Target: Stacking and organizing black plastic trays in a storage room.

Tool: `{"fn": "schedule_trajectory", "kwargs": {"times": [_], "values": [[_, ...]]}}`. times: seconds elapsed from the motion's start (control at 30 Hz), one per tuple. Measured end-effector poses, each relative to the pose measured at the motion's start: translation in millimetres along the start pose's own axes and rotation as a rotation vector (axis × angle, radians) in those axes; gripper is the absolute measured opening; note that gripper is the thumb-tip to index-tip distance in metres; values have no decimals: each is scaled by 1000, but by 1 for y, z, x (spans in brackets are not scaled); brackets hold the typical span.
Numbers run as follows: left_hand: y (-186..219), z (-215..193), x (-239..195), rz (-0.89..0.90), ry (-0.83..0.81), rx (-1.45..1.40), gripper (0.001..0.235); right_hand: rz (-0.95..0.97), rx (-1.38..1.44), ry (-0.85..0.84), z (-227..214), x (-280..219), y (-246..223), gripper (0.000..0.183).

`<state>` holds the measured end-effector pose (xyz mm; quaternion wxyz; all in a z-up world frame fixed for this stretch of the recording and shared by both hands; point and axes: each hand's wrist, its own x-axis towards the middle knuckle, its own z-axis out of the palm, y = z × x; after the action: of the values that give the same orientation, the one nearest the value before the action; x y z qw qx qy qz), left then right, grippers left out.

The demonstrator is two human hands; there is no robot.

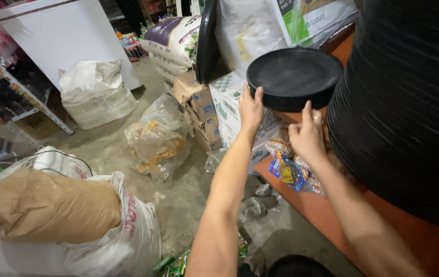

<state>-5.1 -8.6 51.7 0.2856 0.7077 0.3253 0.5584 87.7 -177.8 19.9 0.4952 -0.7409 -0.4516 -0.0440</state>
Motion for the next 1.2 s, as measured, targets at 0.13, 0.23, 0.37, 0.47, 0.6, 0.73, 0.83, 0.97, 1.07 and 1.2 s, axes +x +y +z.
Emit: {"fn": "schedule_trajectory", "kwargs": {"times": [0.13, 0.23, 0.37, 0.47, 0.6, 0.73, 0.83, 0.97, 1.07, 1.2], "values": [[-29, -2, -59, -48, -3, -114, 59, -289, -6, 65, -8, -72, 11, 78], [-75, -4, -130, -78, -145, 20, 70, -259, 16, -244, -14, -133, 39, 64], [-114, -25, -247, -220, -494, 168, 74, -196, -149, -376, -7, -218, 138, 44], [-137, -32, -334, -386, -687, 182, 73, 43, -263, -614, -29, -266, 163, 38], [-102, -48, -445, -820, -685, -57, 78, 321, -322, -699, 2, -355, 306, 44], [-100, -58, -535, -964, -579, 255, 79, 439, -809, -597, 15, -447, 370, 76], [-150, -51, -602, -957, -590, 612, 78, 731, -602, -933, 12, -506, 397, 62], [-187, -59, -623, -711, -1315, 809, 71, 1082, -324, -1128, 8, -540, 414, 53], [-193, -61, -614, -759, -1266, 734, 75, 1208, -293, -1095, -6, -525, 399, 49], [-175, -77, -605, -1111, -967, 447, 98, 837, -582, -1525, 4, -515, 410, 51]]}}
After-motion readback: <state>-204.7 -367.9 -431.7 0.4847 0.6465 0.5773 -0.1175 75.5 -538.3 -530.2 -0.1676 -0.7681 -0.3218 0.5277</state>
